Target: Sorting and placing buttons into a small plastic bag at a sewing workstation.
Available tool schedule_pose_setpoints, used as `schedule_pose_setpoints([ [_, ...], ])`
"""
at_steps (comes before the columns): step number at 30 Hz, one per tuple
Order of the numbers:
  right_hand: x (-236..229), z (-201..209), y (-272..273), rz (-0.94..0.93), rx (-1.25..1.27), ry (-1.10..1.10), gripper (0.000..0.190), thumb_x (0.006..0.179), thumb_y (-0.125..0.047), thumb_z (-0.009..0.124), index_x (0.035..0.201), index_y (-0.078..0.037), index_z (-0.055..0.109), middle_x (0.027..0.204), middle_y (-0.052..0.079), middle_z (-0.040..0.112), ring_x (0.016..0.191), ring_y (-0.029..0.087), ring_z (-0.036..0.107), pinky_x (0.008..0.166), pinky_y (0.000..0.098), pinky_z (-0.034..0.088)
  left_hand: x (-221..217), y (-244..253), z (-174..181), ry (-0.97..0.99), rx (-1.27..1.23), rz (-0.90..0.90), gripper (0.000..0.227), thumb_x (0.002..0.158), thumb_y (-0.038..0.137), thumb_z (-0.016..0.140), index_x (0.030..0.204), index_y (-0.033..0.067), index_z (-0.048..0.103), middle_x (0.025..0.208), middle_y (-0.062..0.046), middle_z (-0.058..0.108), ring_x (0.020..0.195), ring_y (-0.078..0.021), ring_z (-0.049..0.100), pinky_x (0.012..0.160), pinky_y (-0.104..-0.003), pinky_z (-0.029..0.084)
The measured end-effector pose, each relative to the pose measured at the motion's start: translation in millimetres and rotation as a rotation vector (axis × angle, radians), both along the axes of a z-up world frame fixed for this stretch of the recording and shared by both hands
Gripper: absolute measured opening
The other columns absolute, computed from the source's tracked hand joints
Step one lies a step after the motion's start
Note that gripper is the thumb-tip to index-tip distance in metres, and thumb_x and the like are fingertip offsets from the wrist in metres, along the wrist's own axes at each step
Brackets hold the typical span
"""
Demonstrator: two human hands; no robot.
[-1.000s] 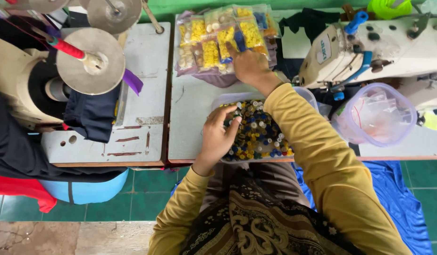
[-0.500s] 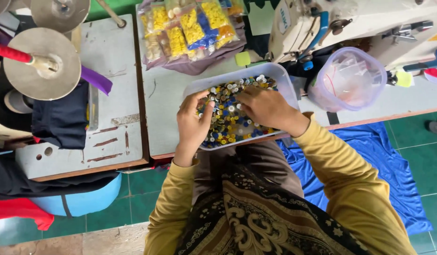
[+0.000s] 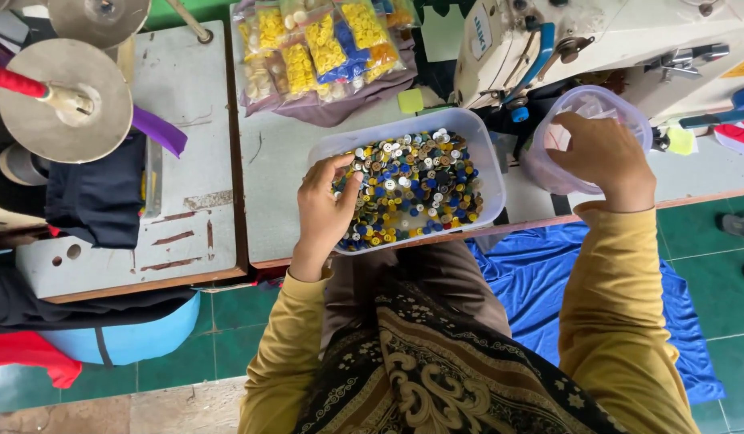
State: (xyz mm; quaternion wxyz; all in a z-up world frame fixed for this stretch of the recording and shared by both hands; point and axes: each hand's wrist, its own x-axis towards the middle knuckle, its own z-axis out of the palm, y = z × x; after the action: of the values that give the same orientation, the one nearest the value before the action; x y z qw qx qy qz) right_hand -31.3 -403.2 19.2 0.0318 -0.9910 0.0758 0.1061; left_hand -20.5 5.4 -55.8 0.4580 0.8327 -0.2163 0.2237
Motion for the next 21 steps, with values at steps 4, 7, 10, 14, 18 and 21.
schedule_pose_setpoints([
  [4,7,-4,-2,-0.014,0.037,-0.014,0.038,0.094,-0.027,0.055,0.126,-0.016,0.073,0.105,0.009,0.079,0.099,0.038,0.071,0.076,0.0510,0.054,-1,1,1,0.025,-0.009,-0.002,0.025,0.102,0.025,0.064,0.118,0.0066,0.067,0.109,-0.009,0.073,0.094,-0.0226,0.071,0.084,-0.038,0.058],
  [7,7,-8,-7,-0.020,0.070,0.007,0.031,0.097,-0.019,0.053,0.119,-0.015,0.075,0.104,0.009,0.078,0.098,0.039,0.070,0.077,0.0522,0.054,0,1,1,0.022,0.002,-0.012,0.025,0.101,0.025,0.065,0.118,0.0067,0.066,0.107,-0.008,0.073,0.093,-0.0219,0.070,0.084,-0.038,0.057],
  [10,-2,-14,-16,0.021,0.023,-0.140,0.042,0.095,-0.006,0.044,0.123,-0.009,0.075,0.092,0.026,0.075,0.084,0.048,0.069,0.066,0.0571,0.052,0,2,2,0.035,-0.005,-0.009,0.026,0.101,0.026,0.065,0.118,0.0061,0.067,0.110,-0.009,0.073,0.094,-0.0228,0.071,0.084,-0.038,0.058],
  [14,-38,12,12,0.256,-0.023,-0.681,0.034,0.094,0.001,0.057,0.119,-0.006,0.079,0.094,0.011,0.074,0.071,0.030,0.063,0.060,0.0427,0.051,-1,1,7,0.036,-0.007,-0.033,0.027,0.102,0.026,0.064,0.121,0.0060,0.064,0.113,-0.009,0.072,0.097,-0.0226,0.071,0.087,-0.037,0.058],
  [18,-49,41,83,0.513,0.694,-0.593,0.015,0.097,0.012,0.066,0.110,0.004,0.065,0.110,0.017,0.069,0.078,0.019,0.068,0.072,0.0272,0.059,-9,-3,29,0.119,0.045,-0.178,0.056,0.097,0.043,0.067,0.138,0.0067,0.056,0.136,-0.014,0.063,0.127,-0.0306,0.059,0.108,-0.045,0.047],
  [21,-10,-1,132,0.615,1.003,-0.577,0.024,0.081,0.013,0.073,0.099,0.001,0.065,0.079,0.018,0.071,0.066,0.033,0.072,0.055,0.0401,0.059,-16,-14,44,0.022,0.045,-0.389,0.089,0.086,0.053,0.078,0.148,-0.0014,0.044,0.142,-0.028,0.053,0.135,-0.0398,0.048,0.118,-0.054,0.036],
])
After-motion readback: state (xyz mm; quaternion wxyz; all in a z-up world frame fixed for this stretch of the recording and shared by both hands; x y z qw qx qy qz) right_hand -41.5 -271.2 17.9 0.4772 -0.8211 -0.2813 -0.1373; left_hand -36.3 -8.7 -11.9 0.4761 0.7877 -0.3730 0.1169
